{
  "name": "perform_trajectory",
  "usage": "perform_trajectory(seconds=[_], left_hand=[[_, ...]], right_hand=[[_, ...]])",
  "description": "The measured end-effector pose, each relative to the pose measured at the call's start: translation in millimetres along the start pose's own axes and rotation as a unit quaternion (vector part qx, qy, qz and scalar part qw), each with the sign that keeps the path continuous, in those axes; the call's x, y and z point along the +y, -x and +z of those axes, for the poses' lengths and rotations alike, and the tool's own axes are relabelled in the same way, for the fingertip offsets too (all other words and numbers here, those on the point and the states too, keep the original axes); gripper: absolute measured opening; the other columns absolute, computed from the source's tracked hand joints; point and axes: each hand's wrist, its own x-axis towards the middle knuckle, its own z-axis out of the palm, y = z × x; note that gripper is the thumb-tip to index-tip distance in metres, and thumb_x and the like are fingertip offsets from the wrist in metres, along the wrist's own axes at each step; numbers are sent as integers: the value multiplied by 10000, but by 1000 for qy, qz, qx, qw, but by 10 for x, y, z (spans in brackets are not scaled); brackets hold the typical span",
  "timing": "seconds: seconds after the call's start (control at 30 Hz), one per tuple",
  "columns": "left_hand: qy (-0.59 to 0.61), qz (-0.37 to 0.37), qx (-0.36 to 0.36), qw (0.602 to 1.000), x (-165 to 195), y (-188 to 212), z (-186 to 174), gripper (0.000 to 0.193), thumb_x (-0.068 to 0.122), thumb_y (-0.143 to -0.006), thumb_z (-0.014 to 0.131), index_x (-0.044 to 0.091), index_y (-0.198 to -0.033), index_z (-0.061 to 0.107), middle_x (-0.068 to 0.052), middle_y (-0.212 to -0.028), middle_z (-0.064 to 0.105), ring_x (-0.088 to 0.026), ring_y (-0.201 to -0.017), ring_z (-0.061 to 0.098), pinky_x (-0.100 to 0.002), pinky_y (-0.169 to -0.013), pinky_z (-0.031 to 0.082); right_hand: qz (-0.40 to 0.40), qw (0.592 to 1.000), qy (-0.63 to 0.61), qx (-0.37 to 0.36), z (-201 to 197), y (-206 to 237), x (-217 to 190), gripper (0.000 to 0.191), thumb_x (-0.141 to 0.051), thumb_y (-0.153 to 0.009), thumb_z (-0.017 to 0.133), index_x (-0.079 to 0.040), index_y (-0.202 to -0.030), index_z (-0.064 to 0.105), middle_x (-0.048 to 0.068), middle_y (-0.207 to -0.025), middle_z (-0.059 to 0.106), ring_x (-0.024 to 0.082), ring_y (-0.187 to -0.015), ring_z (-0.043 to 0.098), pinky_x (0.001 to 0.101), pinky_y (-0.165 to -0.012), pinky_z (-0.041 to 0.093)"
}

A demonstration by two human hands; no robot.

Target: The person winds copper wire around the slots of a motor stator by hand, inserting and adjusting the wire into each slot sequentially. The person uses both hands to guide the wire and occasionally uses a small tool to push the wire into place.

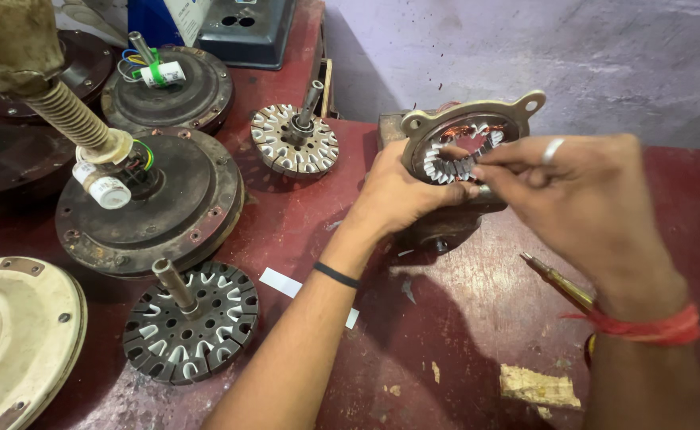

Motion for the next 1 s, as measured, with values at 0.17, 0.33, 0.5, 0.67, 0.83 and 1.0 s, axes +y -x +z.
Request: perform_trajectory(seconds=[0.17,0.33,0.5,0.67,0.83,1.0], left_hand=[[-22,23,13,999,-19,5,25,320,71,-736,841,41,-1044,761,-8,-933,748,-86,-862,685,-266,-797,573],[-74,28,52,996,-18,19,61,318,116,-747,842,45,-1046,761,-20,-927,760,-89,-865,696,-262,-800,578],[-82,25,56,995,10,25,63,346,138,-717,871,40,-1031,763,-25,-943,766,-94,-868,706,-263,-816,579],[-70,32,50,996,-7,24,61,348,120,-731,868,27,-1047,757,-34,-969,760,-100,-896,695,-274,-834,576],[-37,49,22,998,-37,23,28,357,101,-763,855,19,-1090,735,-34,-1017,755,-102,-934,697,-281,-870,581],[0,18,-8,1000,-9,23,-17,346,74,-793,782,18,-1131,732,-42,-1018,742,-106,-936,695,-283,-860,584]], right_hand=[[-1,999,17,44,138,18,-125,158,-86,-903,839,-83,-1059,813,74,-770,740,92,-526,592,237,-466,432],[120,990,3,-76,13,31,6,281,-140,-872,781,-100,-1150,786,106,-759,776,156,-565,679,273,-506,523],[222,945,-172,-164,-390,59,235,308,-104,-952,596,44,-1181,739,153,-984,768,209,-764,775,313,-630,608],[350,905,-129,-203,-403,60,116,247,-135,-942,705,72,-1068,752,208,-843,764,279,-672,759,370,-589,599],[326,921,-106,-184,-270,7,-75,227,-144,-885,770,65,-972,766,188,-745,740,233,-596,722,341,-554,584],[277,953,-84,-90,-106,-56,-199,180,-119,-903,757,-34,-1054,805,128,-733,788,160,-575,703,285,-505,558]])
